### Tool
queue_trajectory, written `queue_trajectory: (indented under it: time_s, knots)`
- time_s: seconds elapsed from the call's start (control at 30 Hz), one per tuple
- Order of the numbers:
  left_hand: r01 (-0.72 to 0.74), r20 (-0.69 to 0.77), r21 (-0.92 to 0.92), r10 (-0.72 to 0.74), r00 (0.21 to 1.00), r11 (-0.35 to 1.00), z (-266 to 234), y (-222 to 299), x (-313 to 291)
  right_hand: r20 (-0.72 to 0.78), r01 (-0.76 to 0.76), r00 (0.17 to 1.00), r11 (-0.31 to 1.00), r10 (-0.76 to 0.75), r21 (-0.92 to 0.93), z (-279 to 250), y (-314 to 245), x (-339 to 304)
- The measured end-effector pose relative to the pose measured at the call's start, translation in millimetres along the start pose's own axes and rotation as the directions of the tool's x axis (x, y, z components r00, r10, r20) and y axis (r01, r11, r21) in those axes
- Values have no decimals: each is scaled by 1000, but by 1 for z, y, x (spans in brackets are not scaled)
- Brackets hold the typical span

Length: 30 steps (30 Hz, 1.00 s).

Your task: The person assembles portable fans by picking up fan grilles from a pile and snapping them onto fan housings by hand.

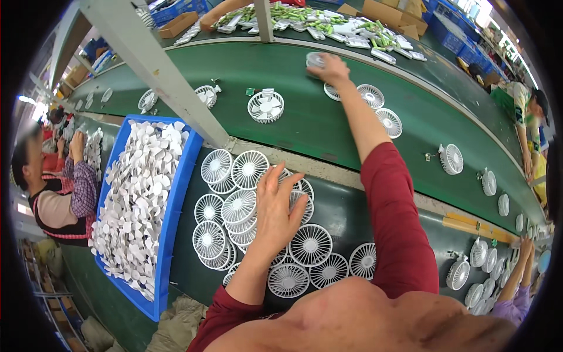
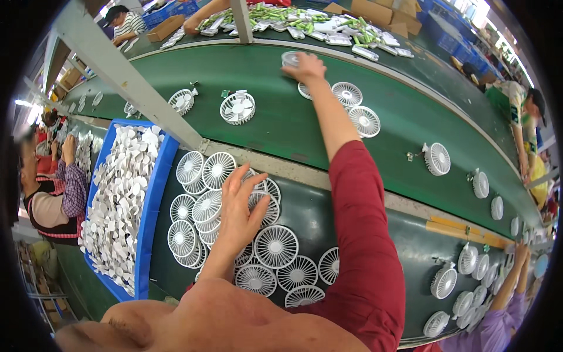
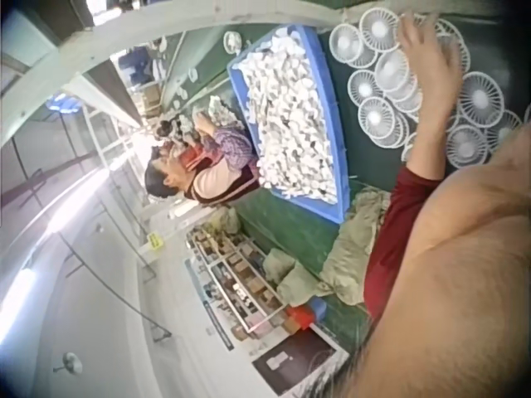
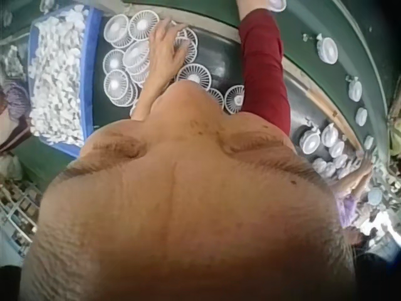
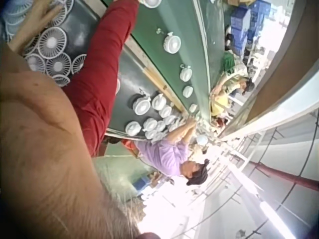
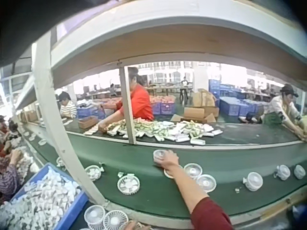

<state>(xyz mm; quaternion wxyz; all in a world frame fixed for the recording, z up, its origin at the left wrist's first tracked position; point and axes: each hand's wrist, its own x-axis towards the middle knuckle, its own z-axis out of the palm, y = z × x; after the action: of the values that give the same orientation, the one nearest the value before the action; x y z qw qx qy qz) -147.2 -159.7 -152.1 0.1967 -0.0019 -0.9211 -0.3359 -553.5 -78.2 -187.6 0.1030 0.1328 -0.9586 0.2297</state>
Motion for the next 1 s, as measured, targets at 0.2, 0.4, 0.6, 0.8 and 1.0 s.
queue_trajectory:
  time_s: [0.2, 0.4, 0.6, 0.8, 1.0]
  knots:
    - [-1, 20, -66, 3, 1000, 998, 5, 3, 6, -33, 74, 997, 995, -77, -61, -23, 16, -7]
    - [-41, -6, -14, 41, 999, 999, 4, 4, 5, -55, 273, 960, 962, -274, -20, -41, 65, -69]
    - [-7, 5, -40, 7, 1000, 999, 7, 3, 4, -241, 204, 948, 978, -210, -52, -84, 82, -87]
    - [-39, -8, 19, 39, 999, 999, 9, 0, 1, -117, -198, 976, 971, 183, -131, -105, 119, -112]
    - [-70, 40, -9, 70, 997, 998, 19, 10, 7, -87, -7, 996, 1000, 7, 1, -143, 203, -120]
